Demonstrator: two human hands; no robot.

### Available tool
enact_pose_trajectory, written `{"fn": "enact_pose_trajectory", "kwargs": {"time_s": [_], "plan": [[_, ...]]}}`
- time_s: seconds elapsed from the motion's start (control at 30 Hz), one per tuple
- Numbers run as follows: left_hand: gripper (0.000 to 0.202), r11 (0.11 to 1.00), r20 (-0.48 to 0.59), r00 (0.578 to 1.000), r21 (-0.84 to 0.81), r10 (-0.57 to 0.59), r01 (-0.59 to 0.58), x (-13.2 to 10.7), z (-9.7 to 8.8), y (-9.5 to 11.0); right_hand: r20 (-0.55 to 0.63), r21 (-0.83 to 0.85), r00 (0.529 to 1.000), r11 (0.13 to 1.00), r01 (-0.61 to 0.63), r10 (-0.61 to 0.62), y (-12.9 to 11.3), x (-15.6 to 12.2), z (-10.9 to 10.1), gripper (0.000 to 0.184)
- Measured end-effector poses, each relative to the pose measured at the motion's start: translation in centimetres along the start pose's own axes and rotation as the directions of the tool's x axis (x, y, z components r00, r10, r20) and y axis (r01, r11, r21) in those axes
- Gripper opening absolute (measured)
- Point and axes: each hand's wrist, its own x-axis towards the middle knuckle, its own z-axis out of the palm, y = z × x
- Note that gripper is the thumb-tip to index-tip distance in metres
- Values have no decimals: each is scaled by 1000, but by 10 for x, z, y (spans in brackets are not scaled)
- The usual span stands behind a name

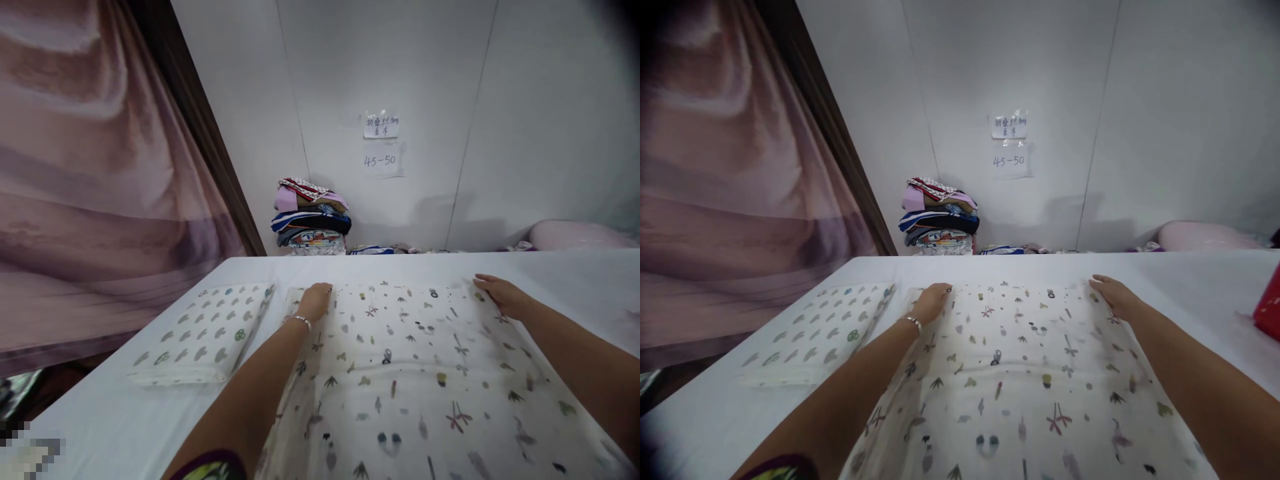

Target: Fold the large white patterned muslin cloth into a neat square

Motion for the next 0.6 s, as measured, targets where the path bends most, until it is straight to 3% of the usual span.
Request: {"fn": "enact_pose_trajectory", "kwargs": {"time_s": [0.1, 0.23, 0.37, 0.47, 0.6], "plan": [[33, 999, 26, 999, 2, 42, -42, 26, 14, 14, 73, 109, 994, 990, -90, 82, -1, -4, 0, 49], [26, 999, 37, 998, 8, 49, -49, 39, 20, 22, 62, 160, 994, 983, -94, 85, -1, -9, 0, 38], [20, 1000, 14, 1000, -5, -6, 6, 51, 14, 27, -134, 92, 989, 995, -49, 61, 1, -2, -1, 30], [26, 994, -30, 994, -14, -107, 106, 65, 11, 34, -329, -31, 944, 999, -23, 12, 3, 9, 1, 32], [24, 976, -43, 975, -6, -219, 219, 76, 22, 42, -353, -226, 928, 973, 40, -120, 8, 18, 10, 22]]}}
